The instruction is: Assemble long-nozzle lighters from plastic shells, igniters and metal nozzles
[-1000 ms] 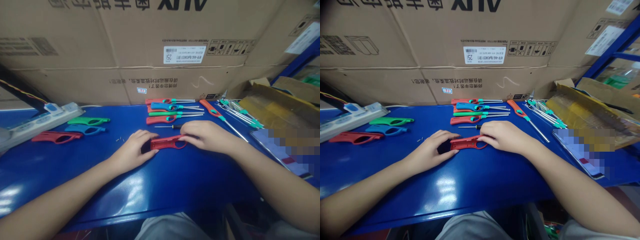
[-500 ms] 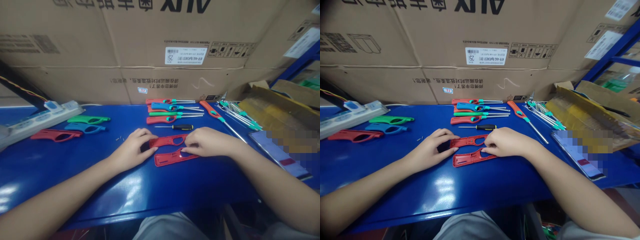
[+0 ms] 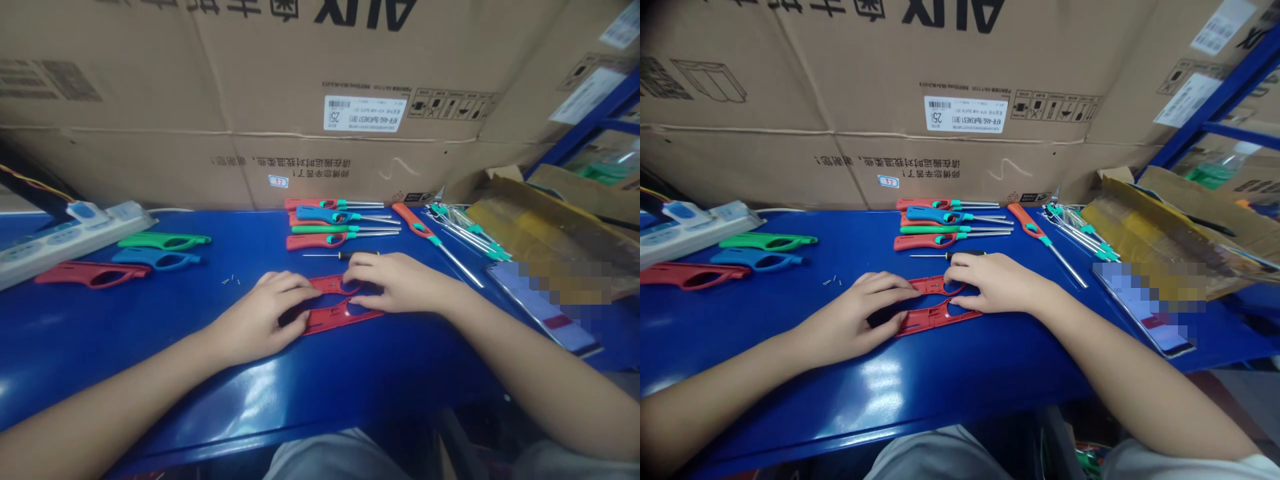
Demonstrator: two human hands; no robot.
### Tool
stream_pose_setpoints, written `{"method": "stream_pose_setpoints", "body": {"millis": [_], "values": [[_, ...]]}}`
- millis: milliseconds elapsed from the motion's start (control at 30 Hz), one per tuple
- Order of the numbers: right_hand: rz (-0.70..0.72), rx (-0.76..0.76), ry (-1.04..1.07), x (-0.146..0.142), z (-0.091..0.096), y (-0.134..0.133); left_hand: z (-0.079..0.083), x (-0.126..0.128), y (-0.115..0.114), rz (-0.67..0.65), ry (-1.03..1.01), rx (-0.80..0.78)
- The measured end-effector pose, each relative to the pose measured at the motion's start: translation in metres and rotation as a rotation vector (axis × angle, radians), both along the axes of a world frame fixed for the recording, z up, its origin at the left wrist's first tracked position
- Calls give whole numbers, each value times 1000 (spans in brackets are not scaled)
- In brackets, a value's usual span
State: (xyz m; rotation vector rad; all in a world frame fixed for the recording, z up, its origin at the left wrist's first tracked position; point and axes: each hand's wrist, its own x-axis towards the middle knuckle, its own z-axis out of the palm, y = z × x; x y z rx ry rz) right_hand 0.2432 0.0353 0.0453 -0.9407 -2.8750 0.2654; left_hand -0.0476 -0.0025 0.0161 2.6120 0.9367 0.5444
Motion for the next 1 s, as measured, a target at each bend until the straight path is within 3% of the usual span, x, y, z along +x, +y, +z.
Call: {"method": "stream_pose_setpoints", "body": {"millis": [167,300,367,433,600,800,1000], "values": [[25,-80,65,-4,-5,0,-2,-3,4,17,-6,-29],[34,-157,231,8,4,11,-3,-5,6,18,-19,-55],[-152,-38,219,28,12,23,-2,-5,7,20,-16,-45],[-488,95,139,55,18,37,-1,-5,6,24,-10,-20],[-957,157,8,130,19,67,1,-3,0,8,-25,60],[-1173,-69,-194,167,5,80,1,-2,-3,-48,17,105],[-1203,-142,-230,171,-3,86,4,-2,-1,-45,67,57]]}}
